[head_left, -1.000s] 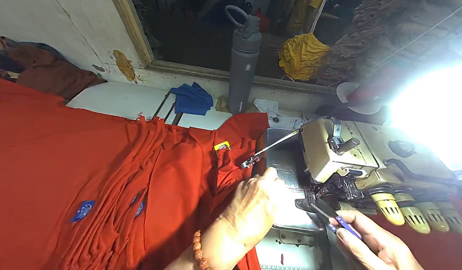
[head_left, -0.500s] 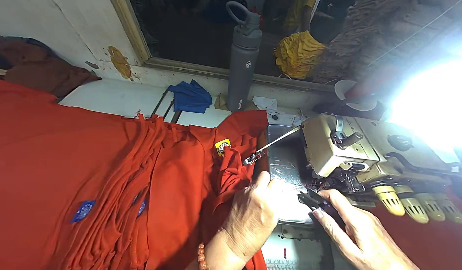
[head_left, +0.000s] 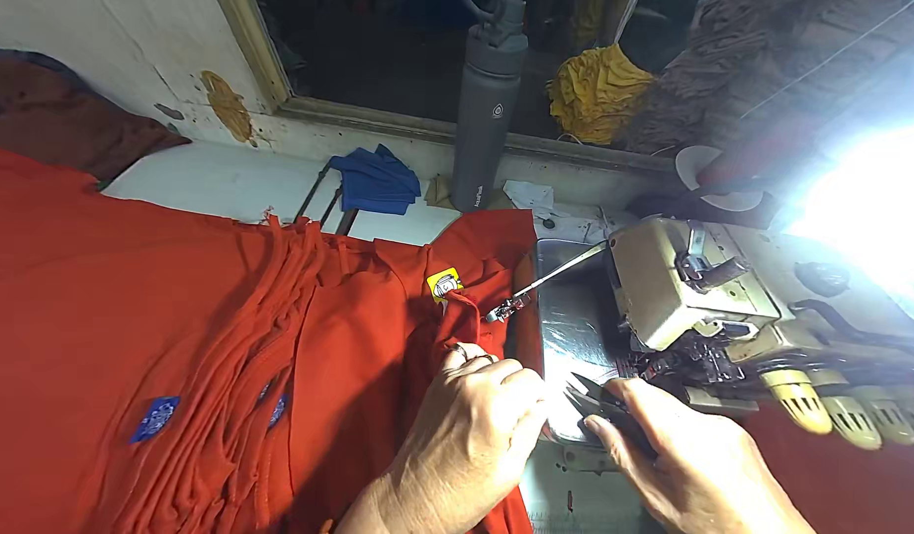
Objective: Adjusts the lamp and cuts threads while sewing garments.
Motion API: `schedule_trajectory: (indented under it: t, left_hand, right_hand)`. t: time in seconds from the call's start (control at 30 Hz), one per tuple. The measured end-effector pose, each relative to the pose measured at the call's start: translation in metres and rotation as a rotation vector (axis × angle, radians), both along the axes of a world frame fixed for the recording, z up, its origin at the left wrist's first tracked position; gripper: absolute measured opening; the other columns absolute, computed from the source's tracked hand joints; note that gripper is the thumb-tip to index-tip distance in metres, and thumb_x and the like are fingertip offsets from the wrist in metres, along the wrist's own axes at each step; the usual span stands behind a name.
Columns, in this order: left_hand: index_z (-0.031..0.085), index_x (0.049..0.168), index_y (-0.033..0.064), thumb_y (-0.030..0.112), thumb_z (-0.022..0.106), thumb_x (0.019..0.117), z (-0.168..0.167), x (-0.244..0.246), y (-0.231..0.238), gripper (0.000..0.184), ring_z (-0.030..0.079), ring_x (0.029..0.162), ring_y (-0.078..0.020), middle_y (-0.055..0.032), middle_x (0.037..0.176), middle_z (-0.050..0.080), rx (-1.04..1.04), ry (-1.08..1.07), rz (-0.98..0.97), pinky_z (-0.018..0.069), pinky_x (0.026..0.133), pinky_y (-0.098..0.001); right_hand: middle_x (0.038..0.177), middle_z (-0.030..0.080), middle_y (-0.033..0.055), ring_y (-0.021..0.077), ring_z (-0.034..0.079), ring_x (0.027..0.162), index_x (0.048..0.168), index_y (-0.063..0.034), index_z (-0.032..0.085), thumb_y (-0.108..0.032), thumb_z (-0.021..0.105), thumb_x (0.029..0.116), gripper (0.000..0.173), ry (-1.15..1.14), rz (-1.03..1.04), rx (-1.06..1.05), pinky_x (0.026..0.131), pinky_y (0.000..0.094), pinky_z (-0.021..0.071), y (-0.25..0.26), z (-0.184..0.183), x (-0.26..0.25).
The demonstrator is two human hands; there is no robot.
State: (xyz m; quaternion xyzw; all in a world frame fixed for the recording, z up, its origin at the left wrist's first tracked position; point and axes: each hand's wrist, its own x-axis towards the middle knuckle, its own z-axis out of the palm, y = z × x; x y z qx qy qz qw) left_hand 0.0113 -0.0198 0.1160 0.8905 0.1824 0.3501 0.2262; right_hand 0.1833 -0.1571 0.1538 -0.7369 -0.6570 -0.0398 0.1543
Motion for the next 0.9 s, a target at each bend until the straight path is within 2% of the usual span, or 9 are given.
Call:
schedule_trajectory:
  t: [0.1,0.2,0.33,0.53,0.67,0.73,0.8,0.87,0.9]
  left_hand:
    - [0.076,0.087,0.0109,0.023,0.061,0.0987,-0.003,-0.004,-0.001,0.023,0.066,0.075,-0.0065,0.0011,0.079,0.073,-0.153,-0.081,-0.083,0.0506,0.084,-0.0279]
    - [0.075,0.088,0.0125,0.021,0.067,0.0928,-0.015,0.004,0.0,0.012,0.059,0.071,0.0014,0.0077,0.076,0.068,-0.23,-0.203,-0.097,0.047,0.079,-0.0196]
    - [0.078,0.09,0.0082,0.012,0.072,0.0863,-0.024,0.031,-0.003,0.008,0.061,0.074,0.0014,0.0041,0.08,0.071,-0.32,-0.378,-0.105,0.0483,0.081,-0.0187]
    - [0.067,0.069,0.0045,0.011,0.07,0.0815,-0.034,0.061,-0.015,0.015,0.063,0.076,-0.0073,-0.0051,0.075,0.069,-0.298,-0.498,-0.159,0.0429,0.084,-0.0264]
    - [0.08,0.083,0.0113,0.017,0.07,0.0891,-0.036,0.062,-0.016,0.013,0.069,0.082,-0.002,0.0012,0.084,0.077,-0.244,-0.478,-0.086,0.0488,0.088,-0.0236]
    - [0.081,0.085,0.0104,0.014,0.071,0.0896,-0.036,0.061,-0.014,0.012,0.069,0.085,-0.0016,0.0023,0.086,0.076,-0.282,-0.487,-0.071,0.0501,0.091,-0.0224]
    - [0.08,0.084,0.0087,0.012,0.07,0.0892,-0.036,0.06,-0.013,0.012,0.069,0.086,-0.0028,0.002,0.085,0.076,-0.289,-0.497,-0.056,0.0523,0.09,-0.0212]
    - [0.079,0.083,0.0081,0.011,0.069,0.0893,-0.034,0.061,-0.011,0.012,0.068,0.085,-0.0026,0.0018,0.084,0.075,-0.266,-0.498,-0.028,0.0535,0.085,-0.0185]
    - [0.079,0.083,0.008,0.011,0.069,0.0891,-0.032,0.063,-0.01,0.012,0.068,0.085,-0.0023,0.0017,0.084,0.075,-0.254,-0.498,-0.005,0.0541,0.082,-0.0172]
  right_hand:
    - [0.079,0.07,0.0138,0.0242,0.067,0.061,0.101,-0.0006,0.068,-0.031,0.056,0.1025,0.032,0.048,0.041,0.105,0.047,0.0369,0.0484,0.006,-0.005,-0.003]
    - [0.075,0.065,0.0103,0.0147,0.059,0.059,0.103,-0.0011,0.065,-0.029,0.057,0.1035,0.029,0.105,0.101,0.277,0.05,0.0253,0.0451,0.01,-0.013,-0.001]
    - [0.078,0.064,0.0106,0.011,0.057,0.064,0.11,-0.0002,0.063,-0.022,0.059,0.1035,0.023,0.192,0.159,0.347,0.057,0.0184,0.0447,0.007,-0.012,-0.006]
    - [0.084,0.068,0.0126,0.0086,0.061,0.071,0.106,0.0029,0.064,-0.019,0.06,0.1017,0.023,0.254,0.176,0.38,0.067,0.0141,0.0495,0.007,-0.011,-0.014]
    - [0.078,0.066,0.0124,0.0102,0.062,0.071,0.101,0.002,0.064,-0.014,0.056,0.103,0.019,0.316,0.199,0.346,0.067,0.0155,0.0487,0.001,-0.009,-0.018]
    - [0.079,0.067,0.0103,0.004,0.062,0.072,0.101,0.0038,0.064,-0.012,0.058,0.102,0.017,0.569,0.13,0.275,0.068,0.0134,0.0488,-0.012,-0.003,-0.02]
    - [0.075,0.06,-0.0035,-0.0042,0.054,0.063,0.105,0.0006,0.062,-0.006,0.061,0.0978,0.01,0.959,-0.025,0.166,0.057,0.0126,0.046,-0.025,0.005,-0.019]
    - [0.073,0.059,-0.0114,-0.0028,0.053,0.054,0.113,-0.0092,0.054,-0.001,0.05,0.1,0.016,1.417,-0.204,0.01,0.049,0.0155,0.0467,-0.033,0.012,-0.01]
    - [0.074,0.061,-0.0081,-0.0001,0.054,0.053,0.116,-0.0096,0.051,-0.001,0.04,0.1031,0.019,1.652,-0.289,-0.053,0.046,0.016,0.0464,-0.035,0.014,-0.004]
